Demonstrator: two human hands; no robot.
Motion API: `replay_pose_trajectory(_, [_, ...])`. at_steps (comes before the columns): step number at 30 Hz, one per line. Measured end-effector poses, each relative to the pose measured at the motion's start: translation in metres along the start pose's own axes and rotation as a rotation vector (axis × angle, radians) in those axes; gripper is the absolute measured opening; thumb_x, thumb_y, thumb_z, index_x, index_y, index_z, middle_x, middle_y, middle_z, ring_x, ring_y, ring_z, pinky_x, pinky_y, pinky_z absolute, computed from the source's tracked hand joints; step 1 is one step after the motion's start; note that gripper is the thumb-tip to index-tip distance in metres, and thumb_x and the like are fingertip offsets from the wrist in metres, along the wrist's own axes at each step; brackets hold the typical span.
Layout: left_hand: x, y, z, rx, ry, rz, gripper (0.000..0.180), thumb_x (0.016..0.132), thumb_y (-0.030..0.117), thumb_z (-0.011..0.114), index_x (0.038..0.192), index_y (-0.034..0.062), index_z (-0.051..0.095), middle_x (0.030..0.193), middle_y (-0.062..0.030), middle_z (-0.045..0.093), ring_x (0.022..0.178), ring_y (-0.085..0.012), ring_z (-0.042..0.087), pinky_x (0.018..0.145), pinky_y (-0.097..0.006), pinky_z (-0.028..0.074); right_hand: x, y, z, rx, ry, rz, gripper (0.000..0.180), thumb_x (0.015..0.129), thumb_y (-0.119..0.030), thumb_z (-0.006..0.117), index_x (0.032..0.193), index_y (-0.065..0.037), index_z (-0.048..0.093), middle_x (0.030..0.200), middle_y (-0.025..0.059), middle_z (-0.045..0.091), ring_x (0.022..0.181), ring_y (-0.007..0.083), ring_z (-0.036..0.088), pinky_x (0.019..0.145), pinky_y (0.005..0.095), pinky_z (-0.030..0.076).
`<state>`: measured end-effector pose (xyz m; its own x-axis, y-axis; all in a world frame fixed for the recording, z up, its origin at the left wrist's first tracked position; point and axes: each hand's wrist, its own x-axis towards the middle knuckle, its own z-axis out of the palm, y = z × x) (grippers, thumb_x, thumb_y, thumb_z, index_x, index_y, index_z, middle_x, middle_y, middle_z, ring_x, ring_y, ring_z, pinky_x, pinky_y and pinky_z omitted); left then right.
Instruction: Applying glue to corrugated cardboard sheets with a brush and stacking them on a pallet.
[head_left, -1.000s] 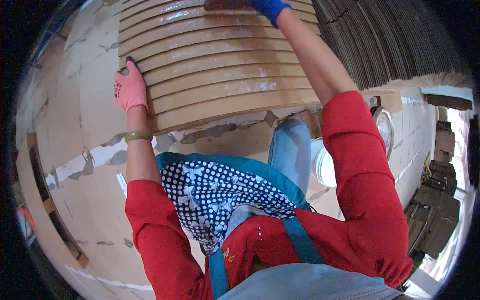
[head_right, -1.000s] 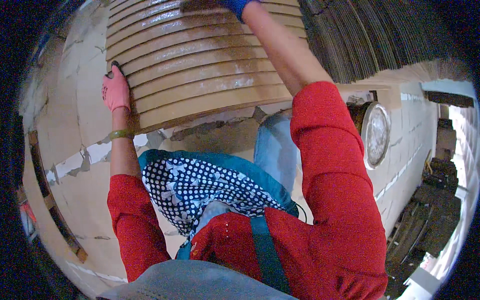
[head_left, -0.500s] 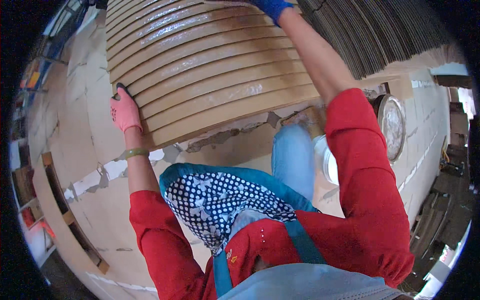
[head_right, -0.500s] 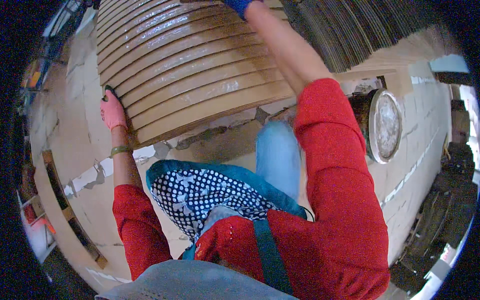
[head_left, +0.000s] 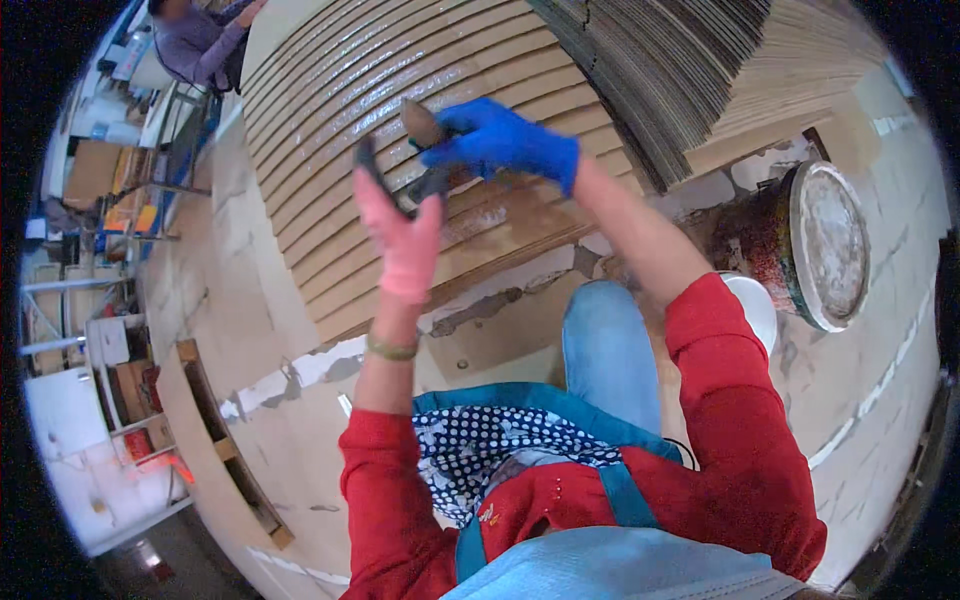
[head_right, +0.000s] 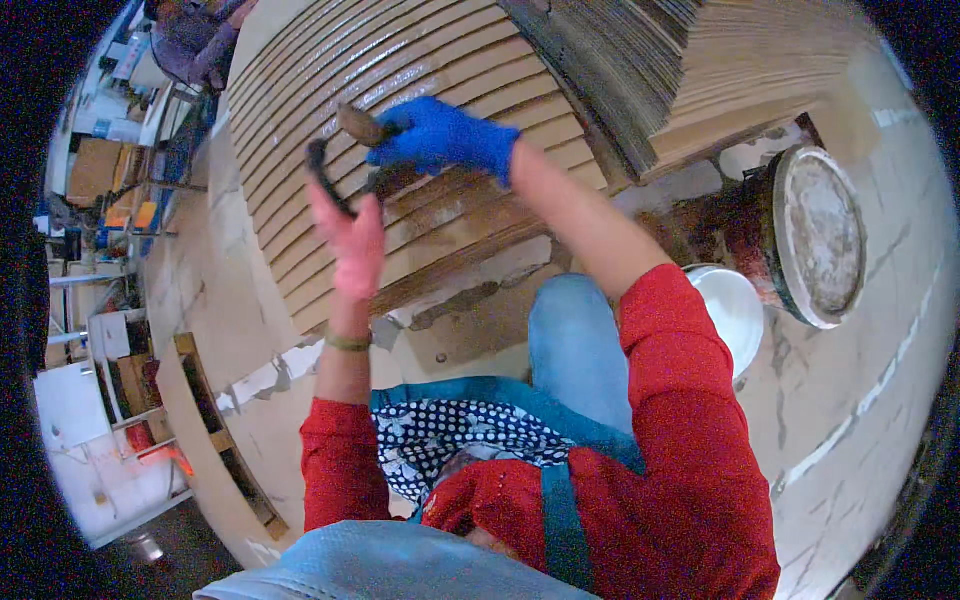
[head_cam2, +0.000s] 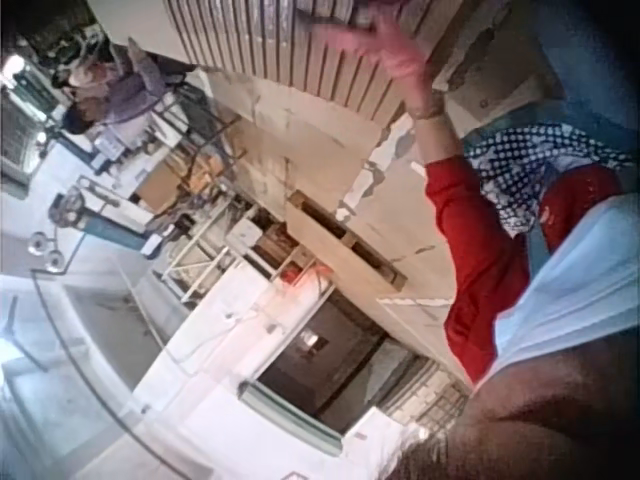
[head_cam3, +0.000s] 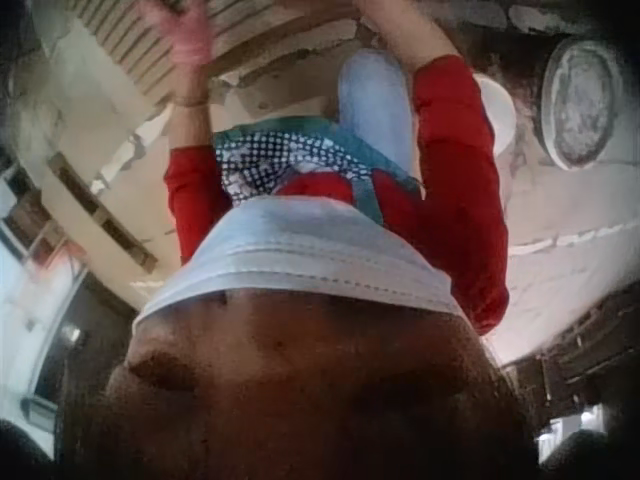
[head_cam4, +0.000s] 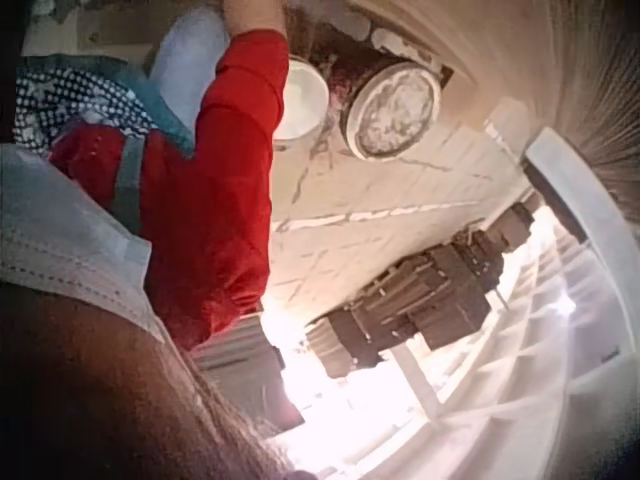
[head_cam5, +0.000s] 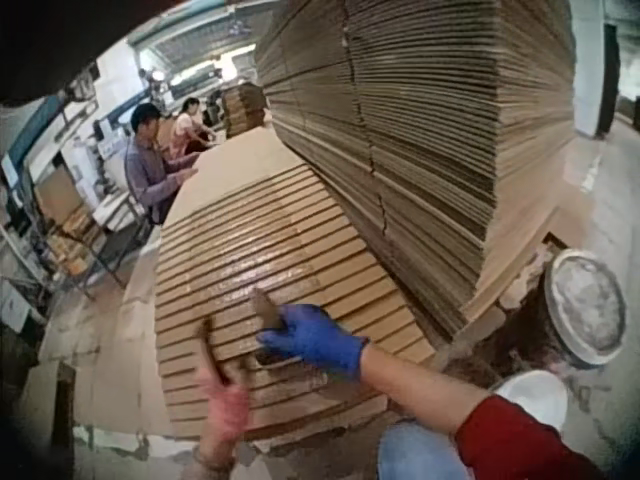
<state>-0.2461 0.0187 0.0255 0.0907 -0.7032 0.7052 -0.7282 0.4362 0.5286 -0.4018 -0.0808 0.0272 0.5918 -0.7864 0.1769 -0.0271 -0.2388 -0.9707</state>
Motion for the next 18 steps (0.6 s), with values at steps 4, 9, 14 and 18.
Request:
replay_pose_trajectory(4, [0.01, 0.011, 0.058, -0.089, 0.01, -0.382, 0.062, 0.07, 0.008, 0.067, 0.121, -0.0081, 0.037, 0.119, -0.023, 0.045, 0.11, -0.0311, 0.044, 0.094, -0.038, 0.035, 0.013, 0.053, -0.095, -0.283, 0.704, -0.197, 0.028, 0.085, -0.023, 0.055, 0.104, -0.002, 0.057, 0.087, 0.0132, 0.062, 0.069, 0.0246, 0.059, 0.065, 0.0348, 0.048])
replay_pose_trajectory(9, [0.02, -0.002, 0.078, -0.091, 0.056, -0.436, 0.035, 0.072, 0.012, 0.067, 0.098, -0.0051, 0.05, 0.091, -0.0157, 0.057, 0.081, -0.0234, 0.053, 0.072, -0.035, 0.043, -0.001, 0.119, -0.101, -1.129, 1.083, -0.287, 0.031, 0.085, -0.033, 0.05, 0.081, -0.003, 0.058, 0.083, 0.0209, 0.06, 0.072, 0.0368, 0.057, 0.065, 0.0419, 0.047])
replay_pose_trajectory(14, [0.069, -0.015, 0.065, 0.121, 0.068, -0.269, 0.02, 0.076, 0.015, 0.062, 0.08, -0.0032, 0.055, 0.061, -0.0111, 0.055, 0.055, -0.0201, 0.049, 0.055, -0.035, 0.041, -0.001, 0.115, -0.097, -0.976, 0.983, -0.02, 0.038, 0.083, -0.04, 0.05, 0.068, -0.005, 0.054, 0.075, 0.0216, 0.059, 0.069, 0.0375, 0.058, 0.062, 0.0459, 0.046])
replay_pose_trajectory(18, [0.162, -0.05, 0.089, 0.04, 0.222, -0.216, 0.032, 0.077, 0.024, 0.06, 0.088, -0.0056, 0.054, 0.075, -0.018, 0.059, 0.068, -0.0285, 0.056, 0.065, -0.039, 0.043, -0.003, 0.117, -0.099, -0.908, 0.948, 0.062, 0.035, 0.083, -0.038, 0.051, 0.068, -0.006, 0.054, 0.067, 0.0202, 0.058, 0.062, 0.0379, 0.056, 0.059, 0.0458, 0.046])
